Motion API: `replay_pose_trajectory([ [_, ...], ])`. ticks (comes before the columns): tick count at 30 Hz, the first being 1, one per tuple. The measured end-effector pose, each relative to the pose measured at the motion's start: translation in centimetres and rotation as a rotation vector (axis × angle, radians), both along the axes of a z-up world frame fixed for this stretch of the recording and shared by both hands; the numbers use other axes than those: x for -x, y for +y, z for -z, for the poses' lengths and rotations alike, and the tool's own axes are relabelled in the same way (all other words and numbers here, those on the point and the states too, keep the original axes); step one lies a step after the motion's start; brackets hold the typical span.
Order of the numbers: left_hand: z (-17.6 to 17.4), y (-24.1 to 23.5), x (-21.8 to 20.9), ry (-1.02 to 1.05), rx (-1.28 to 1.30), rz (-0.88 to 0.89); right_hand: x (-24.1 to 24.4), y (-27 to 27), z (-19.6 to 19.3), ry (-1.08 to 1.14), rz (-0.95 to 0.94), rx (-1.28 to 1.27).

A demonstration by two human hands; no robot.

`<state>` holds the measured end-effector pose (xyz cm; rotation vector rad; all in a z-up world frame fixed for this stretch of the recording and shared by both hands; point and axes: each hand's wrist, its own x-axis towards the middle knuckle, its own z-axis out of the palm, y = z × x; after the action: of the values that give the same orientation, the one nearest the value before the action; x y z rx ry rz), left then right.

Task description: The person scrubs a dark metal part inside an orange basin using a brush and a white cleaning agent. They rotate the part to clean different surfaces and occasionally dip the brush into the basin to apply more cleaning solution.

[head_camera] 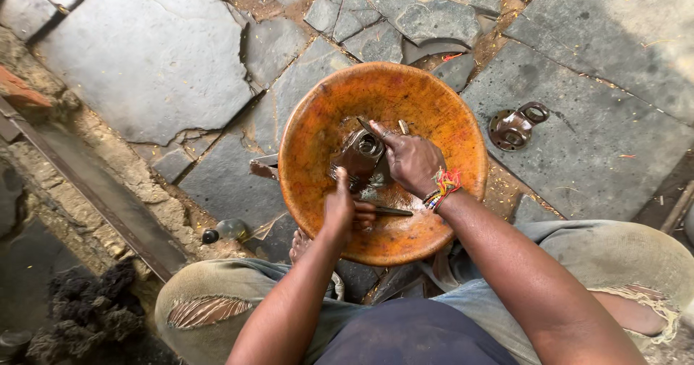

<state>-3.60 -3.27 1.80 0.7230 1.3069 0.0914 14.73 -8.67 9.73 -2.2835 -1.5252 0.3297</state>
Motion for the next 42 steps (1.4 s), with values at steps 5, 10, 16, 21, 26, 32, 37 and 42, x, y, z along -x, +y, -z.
replay_pose_trajectory([
  [5, -2.1, -0.2, 0.2, 0.545, -0.878, 0.301, 0.3, -0.7, 0.6, -0.125, -0.143, 0.102],
  [10, -1.7, 0.4, -0.8, 0.395, -1.382, 0.374, 4.3, -2.6, 3.0, -0.298, -0.387, 0.103],
  [16, -2.6, 0.9, -1.3, 0.117, -1.104, 0.284, 1.4, -3.1, 3.8, -0.204, -0.129, -0.050],
  [21, -1.9, 1.4, -1.4, 0.198, -1.038, 0.377, 3.1, -3.2, 3.7, -0.100, -0.088, 0.231],
  [26, -1.2, 1.5, -0.6, 0.192, -1.022, 0.418, 4.0, -3.5, 4.2, -0.134, -0.111, -0.053],
  [32, -4.8, 3.2, -0.6, 0.194, -1.019, 0.503, 2.5, -3.9, 5.6, -0.194, 0.154, -0.135],
  [37, -8.5, 2.3, -0.9, 0.145, -0.672, 0.543, 3.8, -5.3, 6.8, -0.130, 0.042, -0.074],
  [42, -9.7, 1.9, -1.4, 0.238, -0.763, 0.666, 1.8, -3.7, 3.1, -0.110, 0.155, 0.206],
])
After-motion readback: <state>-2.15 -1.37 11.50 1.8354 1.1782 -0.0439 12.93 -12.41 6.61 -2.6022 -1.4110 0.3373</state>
